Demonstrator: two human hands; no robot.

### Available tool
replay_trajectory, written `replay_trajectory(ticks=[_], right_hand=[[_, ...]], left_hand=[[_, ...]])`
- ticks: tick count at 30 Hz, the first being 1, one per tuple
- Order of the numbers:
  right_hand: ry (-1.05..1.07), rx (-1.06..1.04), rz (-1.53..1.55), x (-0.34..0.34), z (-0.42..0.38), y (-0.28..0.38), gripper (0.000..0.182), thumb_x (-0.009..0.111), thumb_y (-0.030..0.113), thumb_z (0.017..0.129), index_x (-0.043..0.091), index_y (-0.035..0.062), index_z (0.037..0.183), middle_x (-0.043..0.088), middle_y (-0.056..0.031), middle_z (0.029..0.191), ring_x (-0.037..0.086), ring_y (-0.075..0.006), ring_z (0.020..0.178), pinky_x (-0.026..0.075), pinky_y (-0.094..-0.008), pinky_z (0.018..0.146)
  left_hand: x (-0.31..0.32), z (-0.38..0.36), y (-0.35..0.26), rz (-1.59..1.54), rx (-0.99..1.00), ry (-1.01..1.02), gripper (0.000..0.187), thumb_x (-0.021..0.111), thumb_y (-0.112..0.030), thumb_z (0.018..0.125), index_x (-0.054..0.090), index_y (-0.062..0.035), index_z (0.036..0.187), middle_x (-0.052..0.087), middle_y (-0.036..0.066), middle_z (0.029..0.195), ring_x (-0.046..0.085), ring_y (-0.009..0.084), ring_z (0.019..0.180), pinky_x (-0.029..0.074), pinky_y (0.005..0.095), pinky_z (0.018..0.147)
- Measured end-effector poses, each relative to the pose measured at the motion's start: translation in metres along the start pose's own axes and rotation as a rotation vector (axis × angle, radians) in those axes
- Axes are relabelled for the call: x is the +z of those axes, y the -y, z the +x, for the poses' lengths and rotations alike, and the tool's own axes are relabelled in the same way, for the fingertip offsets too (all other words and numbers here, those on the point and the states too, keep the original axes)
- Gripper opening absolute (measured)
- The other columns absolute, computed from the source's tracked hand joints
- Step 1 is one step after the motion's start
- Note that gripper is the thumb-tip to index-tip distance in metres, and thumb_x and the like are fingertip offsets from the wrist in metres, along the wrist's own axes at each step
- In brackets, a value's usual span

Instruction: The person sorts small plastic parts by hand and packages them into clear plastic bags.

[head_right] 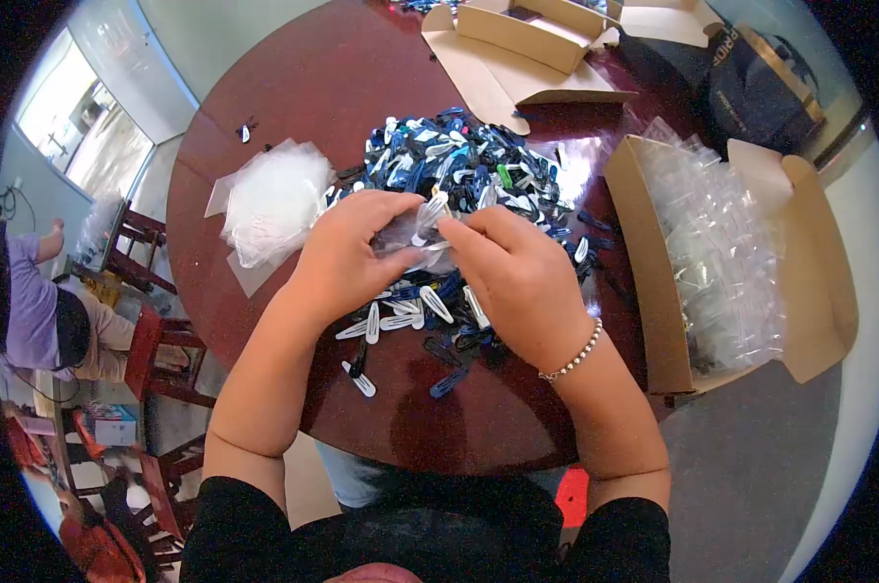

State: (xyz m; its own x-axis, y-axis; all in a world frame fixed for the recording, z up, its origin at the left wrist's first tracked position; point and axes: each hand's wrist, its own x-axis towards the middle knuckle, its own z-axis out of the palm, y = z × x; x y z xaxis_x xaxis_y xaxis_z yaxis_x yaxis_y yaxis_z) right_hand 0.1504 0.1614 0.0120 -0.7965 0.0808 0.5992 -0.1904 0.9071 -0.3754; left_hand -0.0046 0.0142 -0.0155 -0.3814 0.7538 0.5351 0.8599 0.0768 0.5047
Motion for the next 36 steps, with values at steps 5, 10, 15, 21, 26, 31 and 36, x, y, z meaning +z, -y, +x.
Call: replay_trajectory(ticks=[5, 10, 15, 21, 26, 31, 36], right_hand=[[-0.177, -0.002, 0.080, 0.001, 0.002, 0.001, 0.017, 0.070, -0.003, 0.081, 0.069, -0.0011, 0.099, 0.065, -0.0116, 0.092, 0.065, -0.0216, 0.080, 0.051, -0.0283, 0.069], [-0.261, 0.002, 0.067, -0.006, 0.004, -0.012, 0.015, 0.066, -0.001, 0.085, 0.068, -0.0011, 0.100, 0.066, -0.0140, 0.096, 0.066, -0.0227, 0.081, 0.052, -0.0291, 0.072], [-0.320, 0.154, 0.294, -0.003, 0.002, -0.016, 0.018, 0.064, -0.001, 0.087, 0.066, -0.0010, 0.106, 0.067, -0.0114, 0.102, 0.065, -0.0156, 0.082, 0.052, -0.0257, 0.071], [-0.197, 0.218, 0.345, 0.009, -0.001, -0.012, 0.035, 0.071, 0.007, 0.084, 0.062, 0.0022, 0.117, 0.065, -0.0119, 0.112, 0.065, -0.0173, 0.092, 0.052, -0.0295, 0.081], [-0.064, 0.290, 0.533, 0.006, 0.001, 0.003, 0.041, 0.076, 0.010, 0.078, 0.063, 0.0031, 0.116, 0.065, -0.0109, 0.115, 0.062, -0.0185, 0.104, 0.048, -0.0326, 0.091], [-0.026, 0.118, 0.416, -0.007, 0.000, 0.002, 0.007, 0.072, 0.003, 0.082, 0.069, -0.0001, 0.088, 0.069, -0.0055, 0.084, 0.064, -0.0128, 0.074, 0.051, -0.0251, 0.068], [-0.288, 0.362, 0.268, -0.062, 0.001, 0.015, 0.005, 0.068, 0.001, 0.087, 0.069, -0.0017, 0.090, 0.067, -0.0017, 0.081, 0.061, -0.0063, 0.074, 0.049, -0.0209, 0.068]], left_hand=[[0.001, -0.001, 0.000, -0.063, 0.016, 0.023, 0.044, 0.079, -0.016, 0.069, 0.065, -0.0040, 0.109, 0.066, 0.013, 0.100, 0.062, 0.0311, 0.098, 0.051, 0.0380, 0.085], [0.000, 0.002, 0.004, -0.503, -0.319, 0.128, 0.039, 0.077, -0.013, 0.077, 0.066, -0.0016, 0.112, 0.068, 0.010, 0.111, 0.065, 0.0213, 0.098, 0.051, 0.0338, 0.086], [-0.023, 0.007, 0.004, -0.990, -0.466, 0.125, 0.047, 0.066, -0.028, 0.088, 0.059, -0.0065, 0.129, 0.065, 0.013, 0.120, 0.061, 0.0232, 0.113, 0.050, 0.0355, 0.090], [-0.015, 0.006, 0.005, -1.417, -0.521, 0.368, 0.075, 0.054, -0.055, 0.090, 0.045, -0.0006, 0.140, 0.056, 0.018, 0.133, 0.056, 0.0274, 0.121, 0.051, 0.0370, 0.091], [-0.011, 0.002, -0.001, -1.130, -0.342, 0.618, 0.054, 0.071, -0.021, 0.086, 0.055, 0.0006, 0.132, 0.063, 0.007, 0.120, 0.057, 0.0139, 0.105, 0.047, 0.0290, 0.089], [-0.014, 0.001, -0.003, -1.024, -0.424, 0.716, 0.053, 0.075, -0.010, 0.076, 0.059, 0.0031, 0.125, 0.065, 0.006, 0.114, 0.059, 0.0129, 0.103, 0.047, 0.0274, 0.088], [-0.010, 0.004, -0.002, -1.080, -0.477, 0.507, 0.055, 0.074, -0.013, 0.077, 0.057, 0.0010, 0.128, 0.066, 0.013, 0.117, 0.064, 0.0216, 0.108, 0.054, 0.0326, 0.086]])
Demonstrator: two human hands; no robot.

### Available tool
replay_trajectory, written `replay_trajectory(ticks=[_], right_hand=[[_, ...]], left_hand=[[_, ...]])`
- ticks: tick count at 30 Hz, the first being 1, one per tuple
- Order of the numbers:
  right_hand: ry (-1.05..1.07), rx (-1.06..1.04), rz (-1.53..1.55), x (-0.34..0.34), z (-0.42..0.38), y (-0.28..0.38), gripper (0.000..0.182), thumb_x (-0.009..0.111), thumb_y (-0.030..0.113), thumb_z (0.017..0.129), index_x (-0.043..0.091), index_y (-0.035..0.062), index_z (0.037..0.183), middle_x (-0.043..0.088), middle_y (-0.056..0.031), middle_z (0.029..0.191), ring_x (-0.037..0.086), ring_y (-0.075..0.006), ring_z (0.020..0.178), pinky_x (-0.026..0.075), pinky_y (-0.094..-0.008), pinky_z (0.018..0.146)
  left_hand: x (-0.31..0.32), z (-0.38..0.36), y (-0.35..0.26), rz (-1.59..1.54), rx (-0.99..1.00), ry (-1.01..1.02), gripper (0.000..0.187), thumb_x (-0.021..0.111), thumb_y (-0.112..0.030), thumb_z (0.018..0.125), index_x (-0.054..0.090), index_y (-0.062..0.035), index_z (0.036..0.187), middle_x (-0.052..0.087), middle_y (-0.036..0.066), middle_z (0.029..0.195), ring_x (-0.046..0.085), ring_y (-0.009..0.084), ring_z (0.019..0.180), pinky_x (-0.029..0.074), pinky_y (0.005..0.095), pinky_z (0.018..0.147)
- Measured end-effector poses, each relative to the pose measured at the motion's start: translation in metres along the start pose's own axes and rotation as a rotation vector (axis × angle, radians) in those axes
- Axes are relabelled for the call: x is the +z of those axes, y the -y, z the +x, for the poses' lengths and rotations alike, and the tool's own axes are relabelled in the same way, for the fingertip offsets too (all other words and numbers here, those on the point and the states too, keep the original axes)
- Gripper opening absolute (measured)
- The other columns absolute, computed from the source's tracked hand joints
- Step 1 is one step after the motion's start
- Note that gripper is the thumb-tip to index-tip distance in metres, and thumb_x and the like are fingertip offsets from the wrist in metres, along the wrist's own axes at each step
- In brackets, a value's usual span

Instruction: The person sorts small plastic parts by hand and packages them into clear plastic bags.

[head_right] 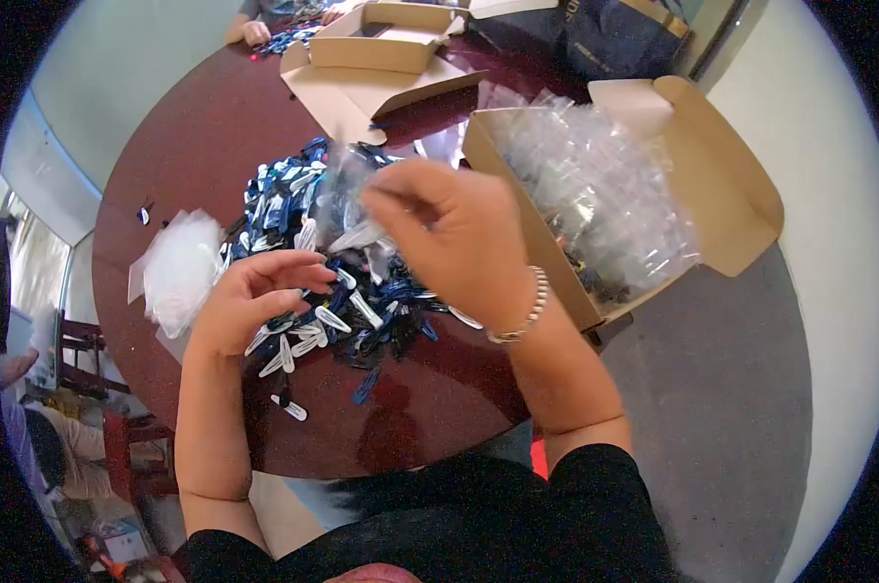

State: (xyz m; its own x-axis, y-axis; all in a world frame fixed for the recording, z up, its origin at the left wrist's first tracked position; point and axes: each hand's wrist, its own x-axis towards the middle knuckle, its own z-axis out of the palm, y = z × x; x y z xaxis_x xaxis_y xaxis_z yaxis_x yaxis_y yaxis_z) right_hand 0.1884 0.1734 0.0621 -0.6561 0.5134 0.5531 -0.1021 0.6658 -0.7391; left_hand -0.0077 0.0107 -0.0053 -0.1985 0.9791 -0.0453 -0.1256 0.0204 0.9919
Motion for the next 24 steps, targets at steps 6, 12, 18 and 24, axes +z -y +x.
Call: replay_trajectory(ticks=[6, 12, 18, 24], right_hand=[[-0.310, 0.077, -0.254, -0.083, -0.020, -0.014, 0.008, 0.065, 0.003, 0.090, 0.068, -0.0026, 0.096, 0.069, -0.0042, 0.086, 0.065, -0.0118, 0.081, 0.051, -0.0236, 0.074], [-0.391, 0.165, -0.319, -0.151, -0.069, -0.059, 0.015, 0.065, 0.005, 0.091, 0.066, -0.0029, 0.104, 0.070, -0.0067, 0.095, 0.066, -0.0135, 0.086, 0.052, -0.0251, 0.079], [-0.575, 0.260, -0.574, -0.166, -0.125, -0.078, 0.031, 0.066, 0.008, 0.090, 0.061, -0.0008, 0.119, 0.065, -0.0093, 0.114, 0.063, -0.0167, 0.104, 0.050, -0.0289, 0.091], [-0.581, 0.421, -0.624, -0.156, -0.200, -0.102, 0.054, 0.067, 0.006, 0.086, 0.047, 0.0013, 0.136, 0.056, -0.0151, 0.131, 0.054, -0.0225, 0.121, 0.046, -0.0337, 0.098]], left_hand=[[0.006, -0.002, -0.002, 0.069, 0.038, 0.014, 0.046, 0.068, -0.006, 0.080, 0.059, 0.0015, 0.125, 0.067, 0.015, 0.115, 0.064, 0.0201, 0.105, 0.051, 0.0333, 0.092], [0.011, -0.002, -0.002, 0.094, 0.024, -0.027, 0.049, 0.070, -0.012, 0.078, 0.060, 0.0006, 0.124, 0.068, 0.014, 0.113, 0.065, 0.0212, 0.101, 0.051, 0.0324, 0.088], [0.006, 0.000, 0.003, 0.139, 0.015, -0.087, 0.042, 0.065, -0.010, 0.084, 0.060, 0.0008, 0.124, 0.068, 0.013, 0.113, 0.065, 0.0177, 0.101, 0.050, 0.0281, 0.084], [0.008, 0.001, 0.005, 0.167, 0.041, -0.140, 0.042, 0.067, -0.014, 0.083, 0.061, -0.0001, 0.123, 0.069, 0.013, 0.111, 0.065, 0.0169, 0.098, 0.052, 0.0274, 0.081]])
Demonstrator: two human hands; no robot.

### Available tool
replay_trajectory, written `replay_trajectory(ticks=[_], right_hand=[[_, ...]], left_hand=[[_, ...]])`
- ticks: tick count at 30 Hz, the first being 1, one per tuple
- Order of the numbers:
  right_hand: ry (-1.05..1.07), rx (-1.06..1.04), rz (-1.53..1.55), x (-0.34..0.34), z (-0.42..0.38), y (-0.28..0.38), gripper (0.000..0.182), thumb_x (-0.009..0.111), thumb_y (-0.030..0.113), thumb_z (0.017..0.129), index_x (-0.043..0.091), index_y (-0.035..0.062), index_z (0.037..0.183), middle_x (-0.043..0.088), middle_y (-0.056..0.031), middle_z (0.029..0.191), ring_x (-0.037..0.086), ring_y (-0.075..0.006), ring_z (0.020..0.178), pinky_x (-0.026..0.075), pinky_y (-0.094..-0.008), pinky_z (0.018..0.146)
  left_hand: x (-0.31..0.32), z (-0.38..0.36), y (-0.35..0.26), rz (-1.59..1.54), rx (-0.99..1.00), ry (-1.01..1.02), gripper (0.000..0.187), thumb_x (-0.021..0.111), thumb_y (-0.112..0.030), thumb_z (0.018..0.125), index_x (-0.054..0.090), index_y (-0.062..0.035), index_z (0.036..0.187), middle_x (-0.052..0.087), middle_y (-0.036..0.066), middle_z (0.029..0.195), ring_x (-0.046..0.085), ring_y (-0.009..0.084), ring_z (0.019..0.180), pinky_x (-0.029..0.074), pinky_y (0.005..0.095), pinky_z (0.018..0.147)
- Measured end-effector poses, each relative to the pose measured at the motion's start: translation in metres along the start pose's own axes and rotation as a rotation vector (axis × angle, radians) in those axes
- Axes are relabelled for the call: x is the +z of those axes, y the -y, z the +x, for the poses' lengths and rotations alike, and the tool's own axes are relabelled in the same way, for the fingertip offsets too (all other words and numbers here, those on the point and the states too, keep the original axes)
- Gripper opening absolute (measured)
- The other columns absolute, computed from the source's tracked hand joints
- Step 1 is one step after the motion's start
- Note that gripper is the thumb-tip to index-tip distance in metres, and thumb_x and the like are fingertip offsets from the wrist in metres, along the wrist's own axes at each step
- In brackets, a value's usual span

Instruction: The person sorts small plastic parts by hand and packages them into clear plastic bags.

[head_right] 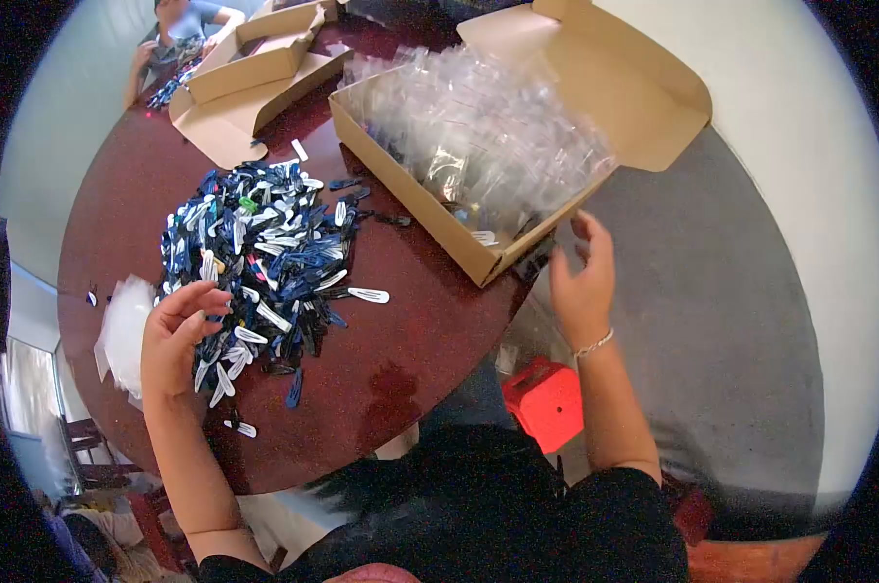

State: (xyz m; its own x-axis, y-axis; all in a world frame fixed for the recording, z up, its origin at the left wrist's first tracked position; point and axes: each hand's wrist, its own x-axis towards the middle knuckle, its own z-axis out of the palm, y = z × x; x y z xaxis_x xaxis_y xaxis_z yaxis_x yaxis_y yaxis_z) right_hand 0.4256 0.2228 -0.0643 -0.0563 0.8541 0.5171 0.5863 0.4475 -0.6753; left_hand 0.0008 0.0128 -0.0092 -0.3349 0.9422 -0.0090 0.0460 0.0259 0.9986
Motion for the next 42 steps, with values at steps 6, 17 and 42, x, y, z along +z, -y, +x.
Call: replay_trajectory(ticks=[6, 17, 42], right_hand=[[0.093, -0.057, -0.142, 0.012, -0.029, -0.010, 0.076, 0.076, 0.017, 0.078, 0.037, 0.0003, 0.141, 0.051, -0.0207, 0.135, 0.049, -0.0315, 0.127, 0.038, -0.0414, 0.107], [0.163, -0.074, -0.256, 0.001, -0.023, 0.011, 0.072, 0.084, 0.022, 0.065, 0.048, -0.0026, 0.122, 0.057, -0.0207, 0.116, 0.054, -0.0364, 0.109, 0.044, -0.0417, 0.095], [0.535, 0.058, -0.233, -0.024, -0.077, 0.060, 0.089, 0.083, 0.031, 0.065, 0.041, -0.0043, 0.135, 0.051, -0.0231, 0.123, 0.053, -0.0360, 0.116, 0.044, -0.0406, 0.098]], left_hand=[[0.004, 0.002, 0.005, 0.019, 0.039, -0.046, 0.035, 0.063, -0.007, 0.087, 0.062, -0.0002, 0.121, 0.069, 0.012, 0.110, 0.065, 0.0158, 0.097, 0.051, 0.0265, 0.083], [0.012, 0.005, 0.008, 0.042, 0.053, -0.077, 0.030, 0.058, -0.007, 0.091, 0.062, -0.0005, 0.120, 0.069, 0.010, 0.108, 0.065, 0.0148, 0.094, 0.052, 0.0255, 0.080], [0.019, 0.001, 0.005, 0.099, 0.085, 0.028, 0.031, 0.062, -0.010, 0.090, 0.063, -0.0008, 0.120, 0.070, 0.010, 0.107, 0.066, 0.0156, 0.096, 0.050, 0.0266, 0.083]])
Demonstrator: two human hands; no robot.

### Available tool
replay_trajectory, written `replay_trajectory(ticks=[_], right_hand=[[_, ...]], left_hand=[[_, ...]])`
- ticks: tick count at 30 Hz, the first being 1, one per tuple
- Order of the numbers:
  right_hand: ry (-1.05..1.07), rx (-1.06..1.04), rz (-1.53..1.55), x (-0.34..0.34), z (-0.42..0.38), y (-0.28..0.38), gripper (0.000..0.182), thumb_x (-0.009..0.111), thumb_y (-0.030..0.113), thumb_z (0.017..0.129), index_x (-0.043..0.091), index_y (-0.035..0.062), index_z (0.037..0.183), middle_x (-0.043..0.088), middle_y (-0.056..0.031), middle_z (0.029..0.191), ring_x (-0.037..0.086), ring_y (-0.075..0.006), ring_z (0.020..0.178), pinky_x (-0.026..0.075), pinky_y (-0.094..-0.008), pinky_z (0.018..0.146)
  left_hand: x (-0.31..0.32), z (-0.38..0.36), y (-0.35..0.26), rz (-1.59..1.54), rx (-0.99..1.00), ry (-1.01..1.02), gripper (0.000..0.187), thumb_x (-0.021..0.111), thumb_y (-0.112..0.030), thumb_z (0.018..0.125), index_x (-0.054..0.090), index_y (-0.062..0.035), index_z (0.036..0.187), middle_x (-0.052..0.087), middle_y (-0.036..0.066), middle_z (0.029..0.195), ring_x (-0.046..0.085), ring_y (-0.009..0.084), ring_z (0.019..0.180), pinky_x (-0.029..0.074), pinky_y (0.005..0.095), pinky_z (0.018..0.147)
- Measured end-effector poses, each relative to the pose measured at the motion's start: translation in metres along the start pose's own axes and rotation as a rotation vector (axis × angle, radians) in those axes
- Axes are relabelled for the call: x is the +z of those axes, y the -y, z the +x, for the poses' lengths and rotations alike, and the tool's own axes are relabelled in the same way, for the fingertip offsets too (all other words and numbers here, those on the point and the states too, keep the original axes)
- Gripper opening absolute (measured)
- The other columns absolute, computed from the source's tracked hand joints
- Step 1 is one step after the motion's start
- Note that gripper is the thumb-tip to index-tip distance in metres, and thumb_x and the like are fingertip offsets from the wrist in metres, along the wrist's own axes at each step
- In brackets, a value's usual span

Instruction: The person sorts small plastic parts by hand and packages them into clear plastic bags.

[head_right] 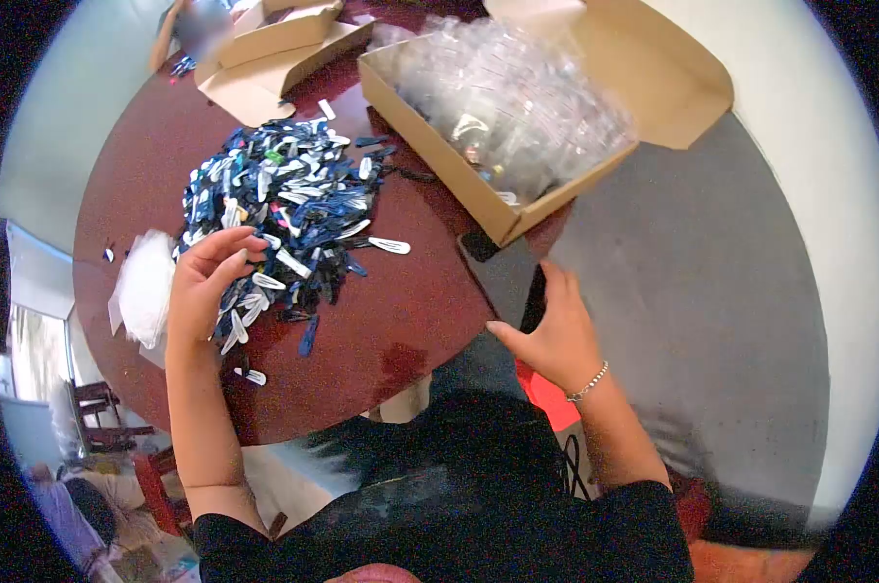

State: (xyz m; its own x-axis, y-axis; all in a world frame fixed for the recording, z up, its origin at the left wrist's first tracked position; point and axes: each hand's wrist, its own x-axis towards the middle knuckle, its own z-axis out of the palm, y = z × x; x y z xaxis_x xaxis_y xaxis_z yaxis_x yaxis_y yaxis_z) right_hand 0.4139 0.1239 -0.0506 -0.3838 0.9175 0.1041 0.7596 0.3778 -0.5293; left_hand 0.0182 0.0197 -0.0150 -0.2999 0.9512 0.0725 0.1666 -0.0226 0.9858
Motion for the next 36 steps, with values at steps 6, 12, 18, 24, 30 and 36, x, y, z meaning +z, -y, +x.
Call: replay_trajectory(ticks=[6, 12, 18, 24, 30, 36], right_hand=[[0.081, 0.088, 0.054, -0.006, 0.004, 0.002, 0.088, 0.085, 0.031, 0.063, 0.041, -0.0019, 0.133, 0.055, -0.0226, 0.124, 0.056, -0.0323, 0.116, 0.044, -0.0399, 0.100], [0.175, 0.186, 0.133, -0.012, -0.003, 0.016, 0.090, 0.087, 0.028, 0.062, 0.040, -0.0001, 0.134, 0.055, -0.0217, 0.125, 0.055, -0.0314, 0.118, 0.043, -0.0391, 0.101], [0.032, -0.041, 0.003, 0.000, -0.012, 0.003, 0.101, 0.089, 0.027, 0.060, 0.036, 0.0001, 0.141, 0.053, -0.0232, 0.129, 0.055, -0.0343, 0.118, 0.044, -0.0401, 0.100], [0.096, 0.085, -0.047, -0.010, -0.016, 0.013, 0.098, 0.088, 0.029, 0.061, 0.037, -0.0041, 0.139, 0.052, -0.0246, 0.129, 0.054, -0.0370, 0.119, 0.044, -0.0417, 0.100], [0.000, 0.080, -0.155, -0.022, -0.029, -0.002, 0.090, 0.085, 0.027, 0.062, 0.040, -0.0033, 0.134, 0.054, -0.0214, 0.115, 0.057, -0.0366, 0.105, 0.047, -0.0425, 0.092], [-0.165, 0.096, -0.239, -0.023, -0.028, -0.015, 0.087, 0.084, 0.024, 0.063, 0.041, -0.0011, 0.134, 0.054, -0.0188, 0.109, 0.057, -0.0359, 0.100, 0.049, -0.0417, 0.084]], left_hand=[[-0.003, 0.000, 0.000, -0.027, -0.025, 0.006, 0.030, 0.065, -0.005, 0.088, 0.063, 0.0018, 0.118, 0.070, 0.010, 0.105, 0.065, 0.0139, 0.097, 0.050, 0.0268, 0.086], [-0.002, 0.000, 0.000, -0.015, -0.031, 0.024, 0.029, 0.064, -0.004, 0.088, 0.063, 0.0011, 0.117, 0.070, 0.010, 0.106, 0.065, 0.0147, 0.097, 0.050, 0.0281, 0.088], [-0.001, 0.000, 0.000, 0.041, -0.038, 0.002, 0.032, 0.066, -0.008, 0.088, 0.063, 0.0007, 0.118, 0.070, 0.010, 0.106, 0.064, 0.0140, 0.099, 0.048, 0.0279, 0.090], [-0.003, 0.000, 0.003, 0.070, -0.034, -0.020, 0.033, 0.062, -0.004, 0.088, 0.061, 0.0014, 0.120, 0.069, 0.011, 0.109, 0.064, 0.0166, 0.100, 0.048, 0.0299, 0.091], [-0.002, 0.000, 0.003, 0.094, -0.030, -0.028, 0.031, 0.060, -0.003, 0.090, 0.062, 0.0008, 0.121, 0.069, 0.012, 0.108, 0.065, 0.0183, 0.100, 0.049, 0.0306, 0.091], [0.003, -0.001, 0.000, 0.051, -0.054, -0.046, 0.032, 0.061, 0.003, 0.087, 0.062, 0.0021, 0.119, 0.069, 0.010, 0.105, 0.063, 0.0146, 0.099, 0.047, 0.0270, 0.089]])
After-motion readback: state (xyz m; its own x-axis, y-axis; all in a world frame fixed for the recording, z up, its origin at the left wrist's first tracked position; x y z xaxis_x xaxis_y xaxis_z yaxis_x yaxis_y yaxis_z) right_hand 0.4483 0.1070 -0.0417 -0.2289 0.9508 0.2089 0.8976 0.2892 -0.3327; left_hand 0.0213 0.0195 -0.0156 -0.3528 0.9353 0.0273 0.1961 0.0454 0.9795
